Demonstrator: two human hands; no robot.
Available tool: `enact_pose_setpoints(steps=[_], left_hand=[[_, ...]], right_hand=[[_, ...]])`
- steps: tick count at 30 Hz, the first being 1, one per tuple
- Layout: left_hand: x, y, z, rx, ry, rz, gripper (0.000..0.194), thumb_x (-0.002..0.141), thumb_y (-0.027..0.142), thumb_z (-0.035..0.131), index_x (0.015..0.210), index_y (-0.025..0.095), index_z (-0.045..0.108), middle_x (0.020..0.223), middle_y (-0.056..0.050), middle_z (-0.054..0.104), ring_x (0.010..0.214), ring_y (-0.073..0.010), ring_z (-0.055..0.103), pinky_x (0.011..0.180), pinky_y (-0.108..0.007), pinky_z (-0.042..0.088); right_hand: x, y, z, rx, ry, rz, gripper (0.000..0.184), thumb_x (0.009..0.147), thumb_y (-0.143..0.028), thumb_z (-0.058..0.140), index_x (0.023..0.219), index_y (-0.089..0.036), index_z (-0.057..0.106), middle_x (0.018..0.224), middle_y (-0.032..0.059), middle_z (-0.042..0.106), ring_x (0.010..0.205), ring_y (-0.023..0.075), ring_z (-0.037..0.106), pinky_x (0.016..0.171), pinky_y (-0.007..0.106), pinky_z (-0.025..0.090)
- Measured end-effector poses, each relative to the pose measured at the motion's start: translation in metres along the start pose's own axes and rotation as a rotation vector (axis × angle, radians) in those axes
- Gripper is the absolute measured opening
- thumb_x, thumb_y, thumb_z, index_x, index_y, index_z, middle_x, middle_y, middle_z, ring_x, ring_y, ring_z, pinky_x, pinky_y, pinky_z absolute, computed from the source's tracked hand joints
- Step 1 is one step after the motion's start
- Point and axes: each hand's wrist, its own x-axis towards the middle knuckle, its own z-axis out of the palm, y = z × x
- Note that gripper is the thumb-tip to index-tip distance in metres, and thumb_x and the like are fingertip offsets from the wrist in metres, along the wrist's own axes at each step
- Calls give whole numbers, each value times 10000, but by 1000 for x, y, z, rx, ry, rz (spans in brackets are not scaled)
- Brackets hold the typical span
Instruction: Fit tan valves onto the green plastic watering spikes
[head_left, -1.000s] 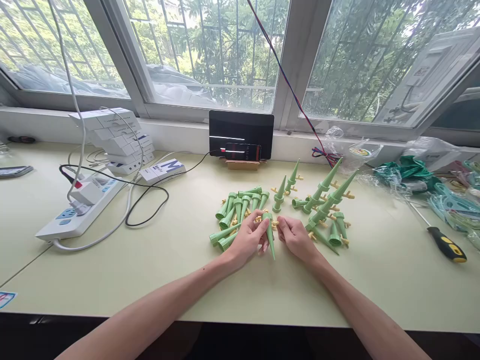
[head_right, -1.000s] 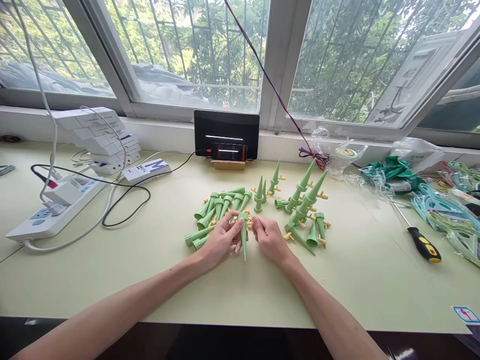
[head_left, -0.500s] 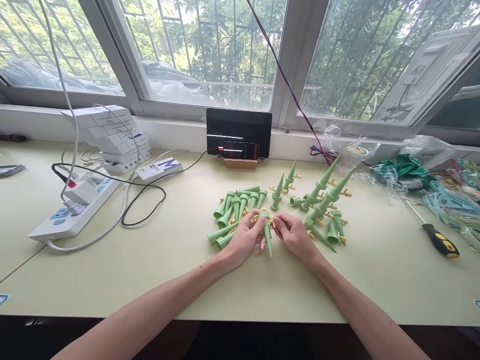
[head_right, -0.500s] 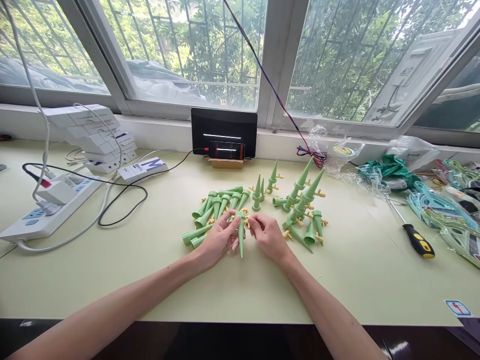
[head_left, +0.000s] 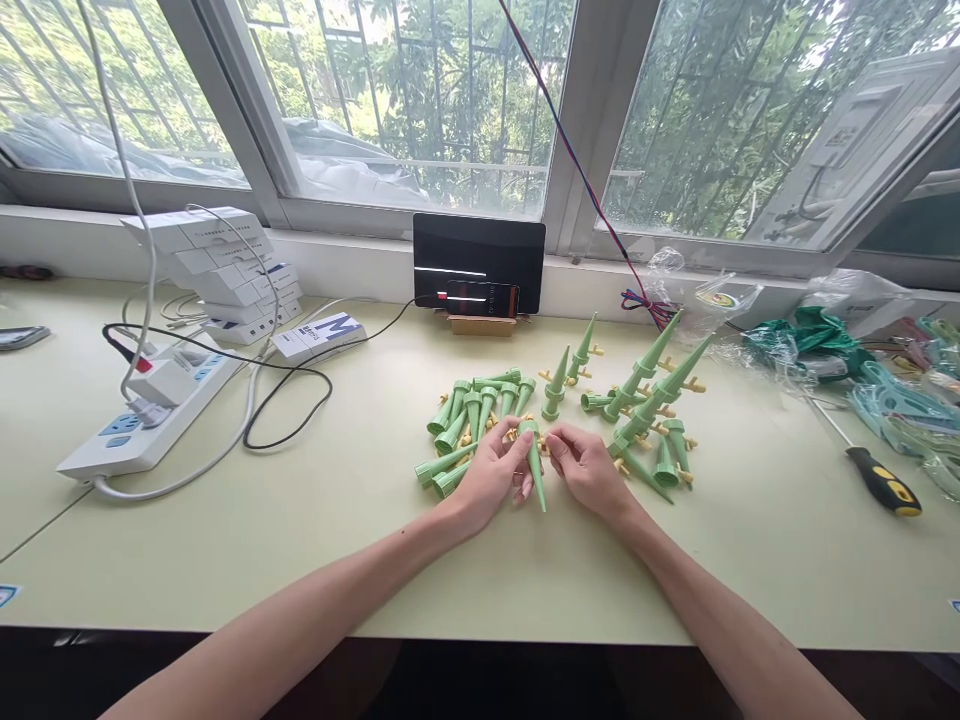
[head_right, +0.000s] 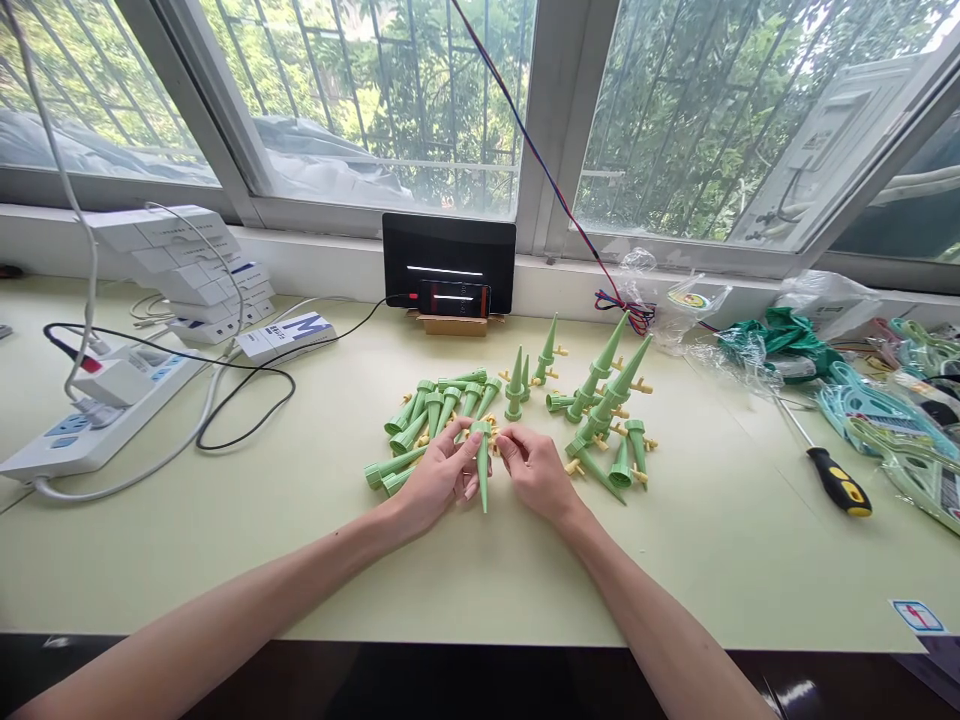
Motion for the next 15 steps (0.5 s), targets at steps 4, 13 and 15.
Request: enact_pose_setpoints(steps=[4, 13, 15], left_hand=[[0, 0, 0, 29, -1, 6, 375, 862, 546, 619, 998, 243, 446, 558, 86, 501, 398, -80, 461, 391, -189, 373], [-3, 3, 3, 130, 31, 21, 408, 851, 577, 606, 1027, 250, 439, 506, 99, 481, 363, -98, 449, 370, -200, 370], [-3, 4, 4, 130, 44, 14, 428, 833, 585, 624, 1024, 249, 442, 507, 100, 476, 361, -98, 451, 371, -202, 373]], right_hand=[[0, 1, 0, -56, 10, -10, 377, 992, -438, 434, 695, -206, 432, 585, -38, 416, 525, 118, 352, 514, 263, 308], [2, -1, 1, -108, 11, -20, 441, 1008, -469, 362, 651, -212, 381, 572, -27, 420, 520, 124, 366, 519, 275, 314], [2, -1, 2, -105, 7, -17, 448, 1008, -480, 359, 649, -213, 378, 573, -26, 419, 521, 125, 367, 519, 275, 315]])
